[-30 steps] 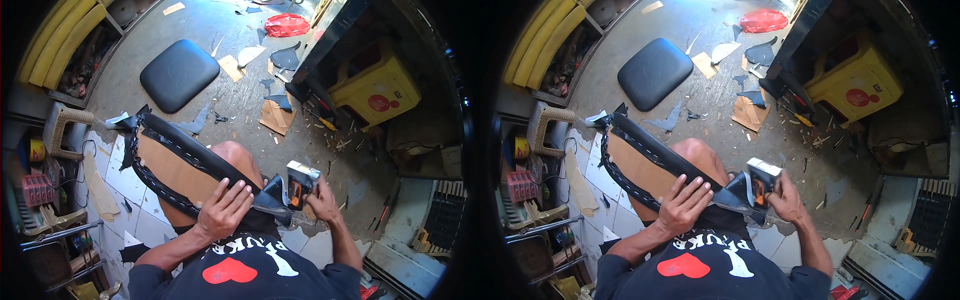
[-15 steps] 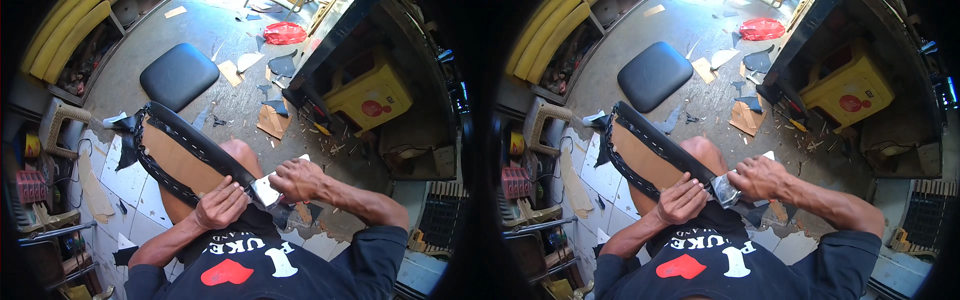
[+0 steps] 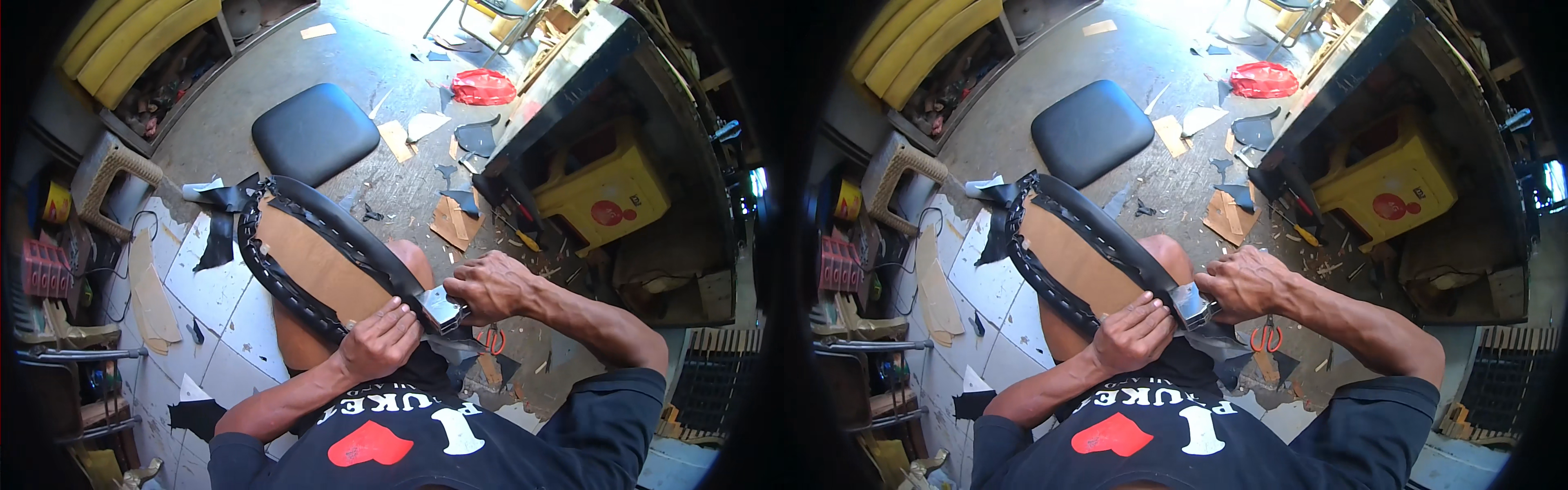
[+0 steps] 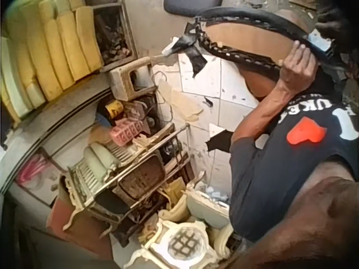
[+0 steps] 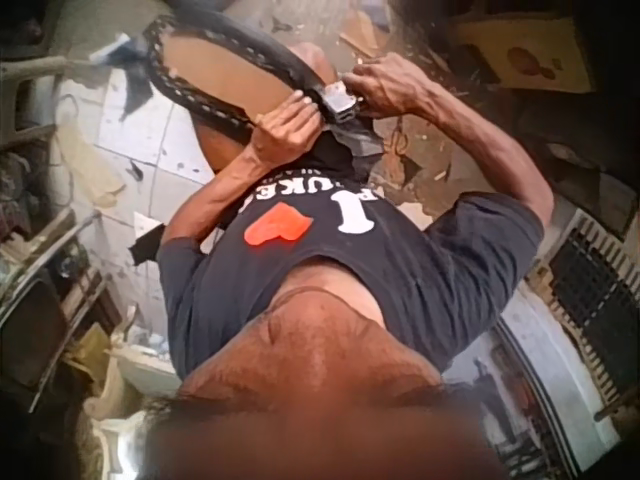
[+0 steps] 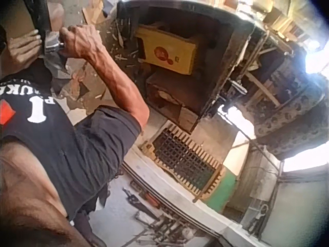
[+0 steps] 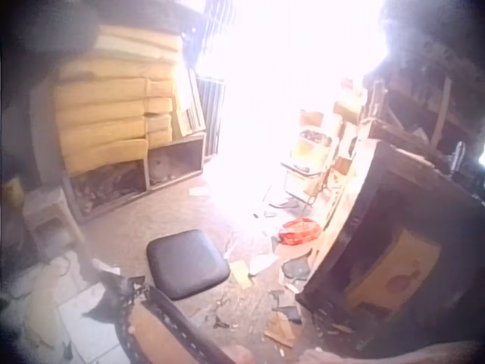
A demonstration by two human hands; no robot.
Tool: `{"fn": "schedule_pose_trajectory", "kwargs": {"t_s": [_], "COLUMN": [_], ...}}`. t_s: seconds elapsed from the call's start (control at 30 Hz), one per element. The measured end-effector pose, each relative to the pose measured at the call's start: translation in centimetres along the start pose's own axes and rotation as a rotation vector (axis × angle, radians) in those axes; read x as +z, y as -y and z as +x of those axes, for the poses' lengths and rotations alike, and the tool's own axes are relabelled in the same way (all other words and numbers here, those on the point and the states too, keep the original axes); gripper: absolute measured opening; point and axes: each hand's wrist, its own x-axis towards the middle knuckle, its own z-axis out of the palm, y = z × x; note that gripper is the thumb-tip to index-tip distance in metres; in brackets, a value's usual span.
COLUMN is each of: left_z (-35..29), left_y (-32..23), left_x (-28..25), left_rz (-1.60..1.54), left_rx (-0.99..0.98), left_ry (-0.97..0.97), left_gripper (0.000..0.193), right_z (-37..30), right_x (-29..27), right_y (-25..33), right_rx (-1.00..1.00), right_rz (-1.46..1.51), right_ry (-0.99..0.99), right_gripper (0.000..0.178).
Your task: The person reupholsters chair parts by stretching black vinyl over foam-padded bases and securing it with a manual stapler and shears.
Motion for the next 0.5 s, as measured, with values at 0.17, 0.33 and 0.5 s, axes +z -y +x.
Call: {"fn": "schedule_pose_trajectory", "kwargs": {"t_s": [0.17,0.33,0.5], "left_z": [-0.1,0.0,0.2], "left_y": [-0.2,-0.1,-0.1], "left_x": [-0.1,0.1,0.1], "left_rz": [0.007,0.022,0.001], "left_rx": [0.0,-0.026,-0.032], "left_ry": [-0.038,-0.018,-0.053], "left_gripper": [0.012,0.011,0.012], "right_z": [0.3,1.7,2.2], "right_x": [-1.7,-2.4,-5.0], "right_y": [-1.2,-0.1,-0.9], "right_rx": [-0.14,-0.034,-0.048], "right_rz": [0.072,0.011,0.053], "right_ry": [-0.167,0.001,0.026], "right_gripper": [0.032,0.035,0.04]}}
